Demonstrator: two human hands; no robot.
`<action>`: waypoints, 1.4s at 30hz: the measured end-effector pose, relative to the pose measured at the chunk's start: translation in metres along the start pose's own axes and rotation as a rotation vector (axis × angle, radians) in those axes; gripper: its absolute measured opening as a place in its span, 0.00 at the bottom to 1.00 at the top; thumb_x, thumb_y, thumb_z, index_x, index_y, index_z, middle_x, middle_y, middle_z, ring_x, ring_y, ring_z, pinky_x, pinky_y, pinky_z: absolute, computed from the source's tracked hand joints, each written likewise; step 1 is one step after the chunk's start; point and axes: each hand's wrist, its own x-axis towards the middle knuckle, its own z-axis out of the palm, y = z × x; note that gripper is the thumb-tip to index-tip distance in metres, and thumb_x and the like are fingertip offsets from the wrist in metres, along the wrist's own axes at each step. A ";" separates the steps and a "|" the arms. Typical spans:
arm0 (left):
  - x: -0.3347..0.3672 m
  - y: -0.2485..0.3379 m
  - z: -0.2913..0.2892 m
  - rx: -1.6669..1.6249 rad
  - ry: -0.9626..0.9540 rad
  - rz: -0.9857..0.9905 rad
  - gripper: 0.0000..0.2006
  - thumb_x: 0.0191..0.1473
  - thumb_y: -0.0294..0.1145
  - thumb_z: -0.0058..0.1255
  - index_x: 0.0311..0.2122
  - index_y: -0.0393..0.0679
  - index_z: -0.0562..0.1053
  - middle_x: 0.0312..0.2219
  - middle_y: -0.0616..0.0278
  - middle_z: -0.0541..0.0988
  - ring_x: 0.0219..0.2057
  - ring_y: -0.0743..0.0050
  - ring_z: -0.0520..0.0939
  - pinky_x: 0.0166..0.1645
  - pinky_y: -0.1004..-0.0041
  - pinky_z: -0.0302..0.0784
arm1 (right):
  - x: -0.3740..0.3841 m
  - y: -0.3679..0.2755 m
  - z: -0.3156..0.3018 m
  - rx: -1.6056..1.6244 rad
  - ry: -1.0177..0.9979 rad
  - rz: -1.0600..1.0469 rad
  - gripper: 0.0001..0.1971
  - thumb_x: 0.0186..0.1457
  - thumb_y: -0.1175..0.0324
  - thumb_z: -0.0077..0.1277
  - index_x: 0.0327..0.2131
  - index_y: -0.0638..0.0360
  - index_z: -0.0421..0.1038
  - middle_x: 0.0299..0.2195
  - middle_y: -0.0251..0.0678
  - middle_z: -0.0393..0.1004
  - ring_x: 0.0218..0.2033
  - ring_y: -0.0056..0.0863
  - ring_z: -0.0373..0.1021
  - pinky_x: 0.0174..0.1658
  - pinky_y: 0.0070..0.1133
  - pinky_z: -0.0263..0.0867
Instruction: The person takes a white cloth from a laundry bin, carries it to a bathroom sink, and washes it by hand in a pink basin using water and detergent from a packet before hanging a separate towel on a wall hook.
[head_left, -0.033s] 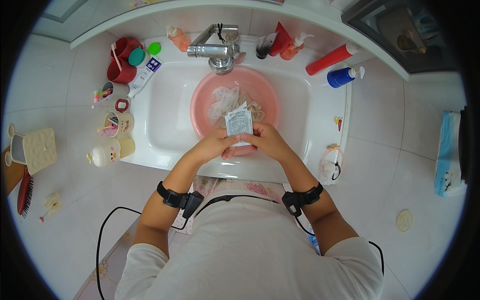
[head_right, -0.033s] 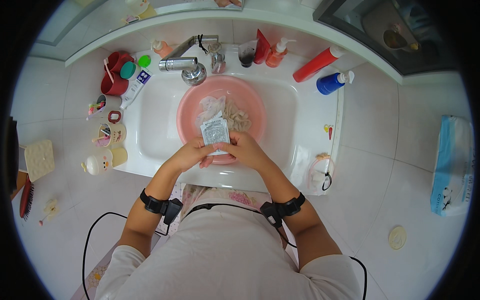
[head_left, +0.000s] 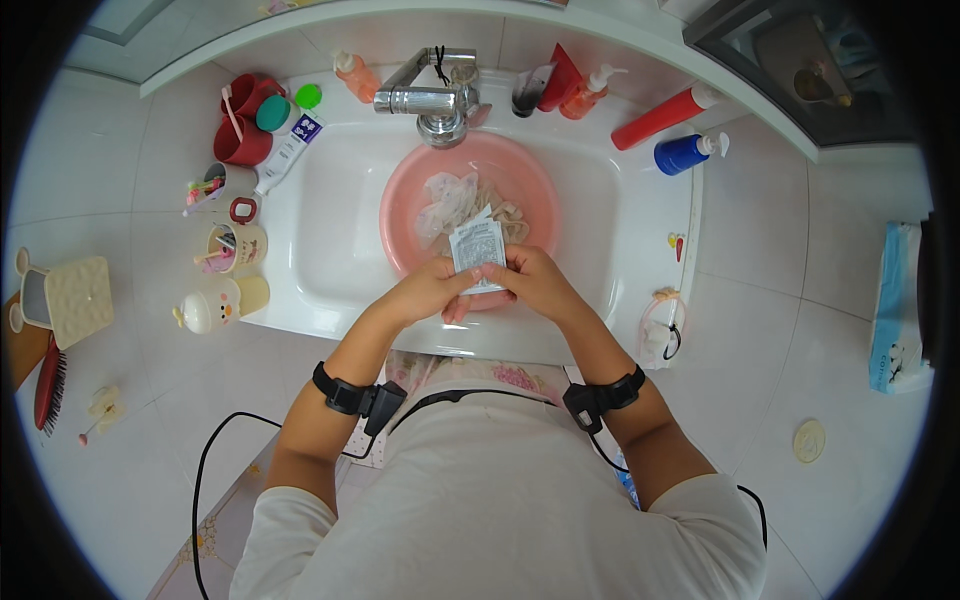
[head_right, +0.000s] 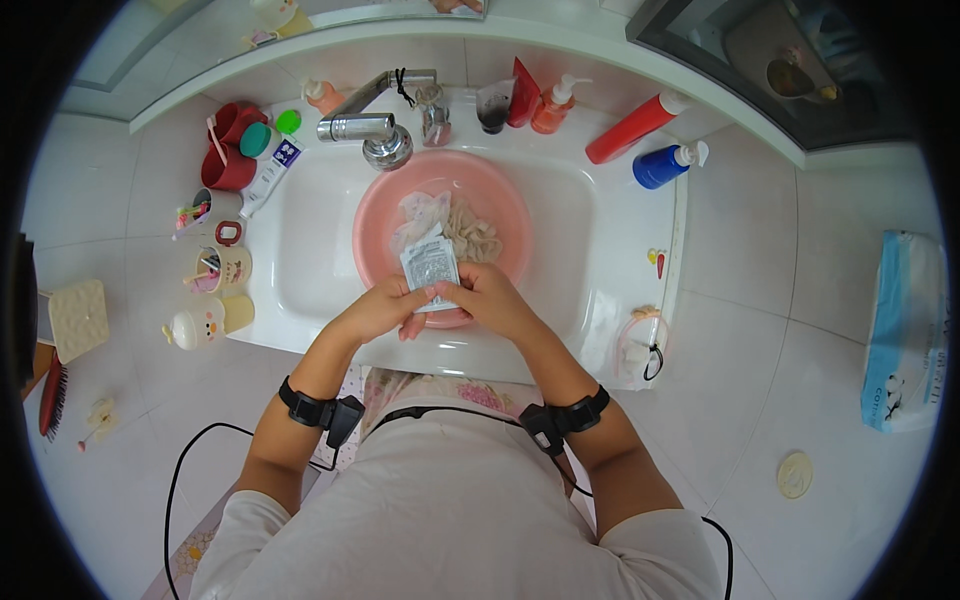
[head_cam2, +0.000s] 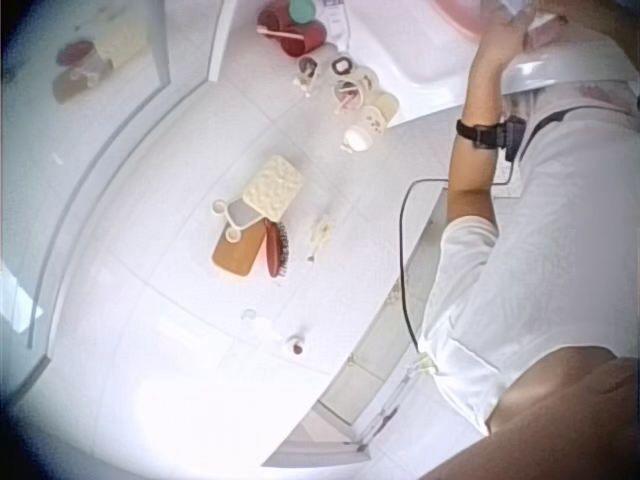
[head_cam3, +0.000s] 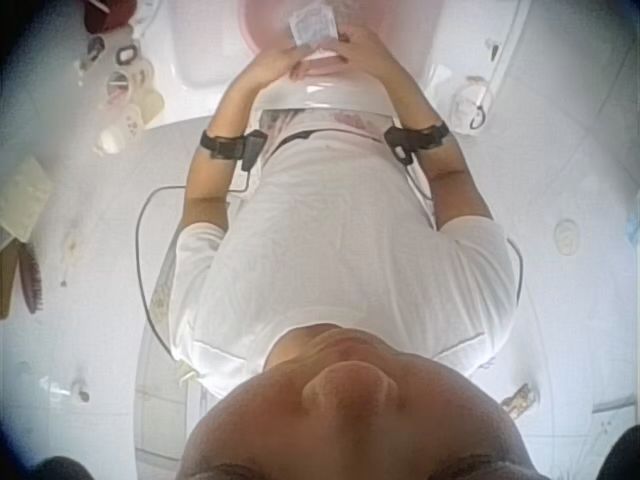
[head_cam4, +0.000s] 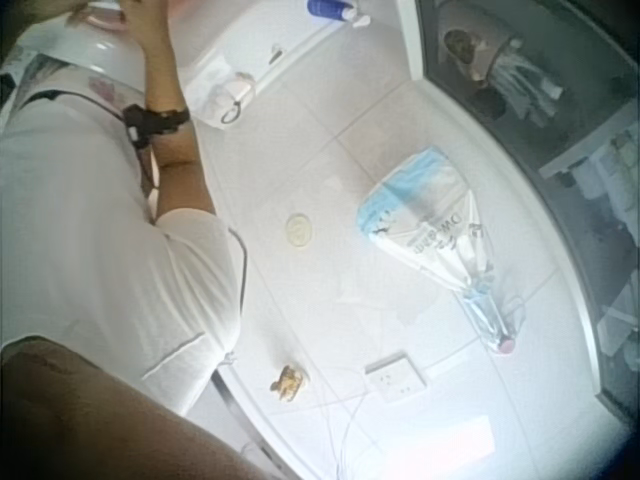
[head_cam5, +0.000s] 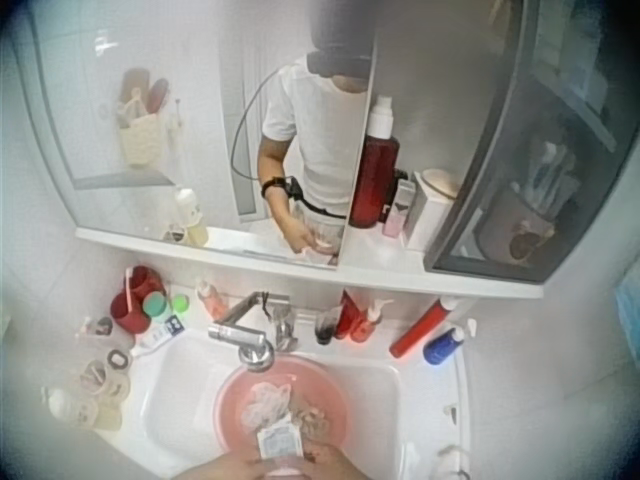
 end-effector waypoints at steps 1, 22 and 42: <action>0.000 -0.002 0.001 -0.002 0.002 0.000 0.12 0.52 0.37 0.44 0.28 0.38 0.70 0.17 0.64 0.71 0.18 0.83 0.70 0.23 0.81 0.66 | -0.001 -0.003 0.003 -0.001 -0.002 0.000 0.11 0.52 0.65 0.44 0.27 0.66 0.67 0.18 0.28 0.65 0.17 0.12 0.60 0.19 0.12 0.59; 0.008 -0.005 0.019 0.058 0.305 0.226 0.11 0.53 0.35 0.41 0.33 0.37 0.70 0.20 0.67 0.73 0.21 0.85 0.73 0.24 0.83 0.68 | -0.005 -0.005 0.002 0.146 -0.076 0.098 0.15 0.55 0.58 0.40 0.29 0.60 0.70 0.16 0.25 0.66 0.15 0.12 0.60 0.18 0.13 0.57; 0.008 -0.001 0.016 0.183 0.381 0.255 0.15 0.55 0.34 0.36 0.23 0.35 0.69 0.10 0.61 0.68 0.10 0.75 0.70 0.17 0.77 0.65 | 0.004 -0.002 0.006 -0.137 0.089 -0.133 0.11 0.53 0.65 0.44 0.29 0.64 0.70 0.18 0.25 0.67 0.18 0.10 0.60 0.20 0.13 0.57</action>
